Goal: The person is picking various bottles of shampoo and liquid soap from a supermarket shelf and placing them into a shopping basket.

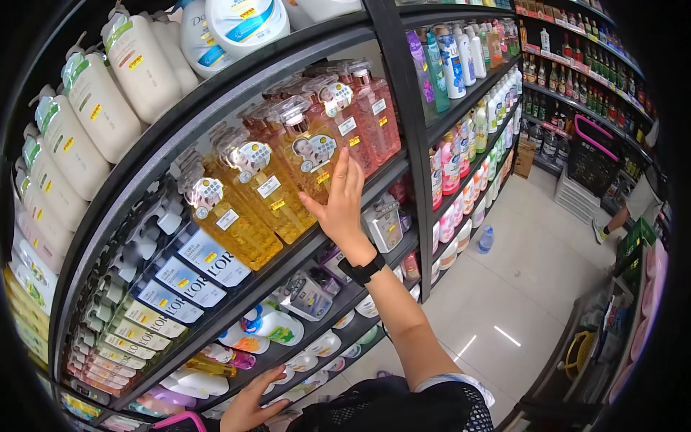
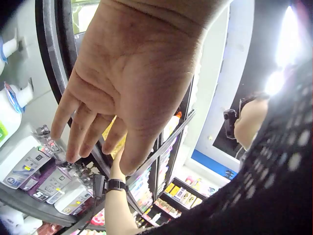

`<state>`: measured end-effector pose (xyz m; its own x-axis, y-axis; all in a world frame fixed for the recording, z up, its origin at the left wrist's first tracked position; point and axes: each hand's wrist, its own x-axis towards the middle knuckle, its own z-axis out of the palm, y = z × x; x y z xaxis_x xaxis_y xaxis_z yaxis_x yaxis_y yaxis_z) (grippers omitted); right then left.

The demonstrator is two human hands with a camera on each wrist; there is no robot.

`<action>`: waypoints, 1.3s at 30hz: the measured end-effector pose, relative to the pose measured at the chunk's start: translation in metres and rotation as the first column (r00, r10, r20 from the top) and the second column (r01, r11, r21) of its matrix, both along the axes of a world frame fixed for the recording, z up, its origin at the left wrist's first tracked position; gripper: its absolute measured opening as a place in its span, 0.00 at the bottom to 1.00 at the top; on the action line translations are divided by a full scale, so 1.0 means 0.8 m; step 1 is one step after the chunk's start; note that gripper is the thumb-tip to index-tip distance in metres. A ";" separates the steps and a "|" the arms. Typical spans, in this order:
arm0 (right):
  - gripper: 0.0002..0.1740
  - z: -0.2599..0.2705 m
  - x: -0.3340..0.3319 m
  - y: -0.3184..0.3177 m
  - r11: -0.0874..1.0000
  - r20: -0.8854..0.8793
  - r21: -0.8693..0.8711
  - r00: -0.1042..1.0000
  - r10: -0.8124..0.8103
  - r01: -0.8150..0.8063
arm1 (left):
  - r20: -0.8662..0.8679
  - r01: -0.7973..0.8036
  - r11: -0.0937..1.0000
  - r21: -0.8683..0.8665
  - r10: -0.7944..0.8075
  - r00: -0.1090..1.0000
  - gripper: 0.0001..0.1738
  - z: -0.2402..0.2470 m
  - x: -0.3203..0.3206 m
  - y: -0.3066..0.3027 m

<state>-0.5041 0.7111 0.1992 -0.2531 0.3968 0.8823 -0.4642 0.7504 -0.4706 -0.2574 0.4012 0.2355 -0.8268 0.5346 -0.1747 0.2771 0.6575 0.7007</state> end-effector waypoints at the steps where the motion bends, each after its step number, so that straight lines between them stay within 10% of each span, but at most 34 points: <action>1: 0.50 0.000 -0.003 0.000 0.998 -0.005 0.037 0.999 -0.044 0.044 | -0.018 0.015 1.000 0.025 -0.014 1.000 0.34 -0.002 -0.001 -0.001; 10: 0.33 -0.012 0.022 -0.003 0.972 -0.006 0.178 0.988 -0.155 0.154 | -0.049 -0.009 0.999 -0.040 0.007 0.999 0.30 -0.040 -0.007 -0.018; 19: 0.11 0.011 0.008 0.016 0.976 0.225 0.172 0.970 0.091 -0.131 | -0.037 0.027 1.000 0.003 -0.026 0.999 0.28 -0.044 -0.020 -0.018; 36: 0.09 0.018 -0.041 0.015 0.950 0.311 0.104 0.917 0.250 -0.295 | -0.075 -0.001 0.999 -0.039 -0.002 0.997 0.23 -0.071 -0.024 -0.066; 39: 0.07 0.008 0.007 -0.006 0.996 0.029 0.024 0.996 0.083 -0.083 | 0.019 -0.085 0.996 -0.029 0.086 0.996 0.26 -0.083 -0.002 -0.103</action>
<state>-0.4983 0.7061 0.2052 -0.3090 0.3515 0.8837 -0.5123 0.7213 -0.4661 -0.2591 0.3185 0.1687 -0.8656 0.4567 -0.2053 0.2052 0.6976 0.6865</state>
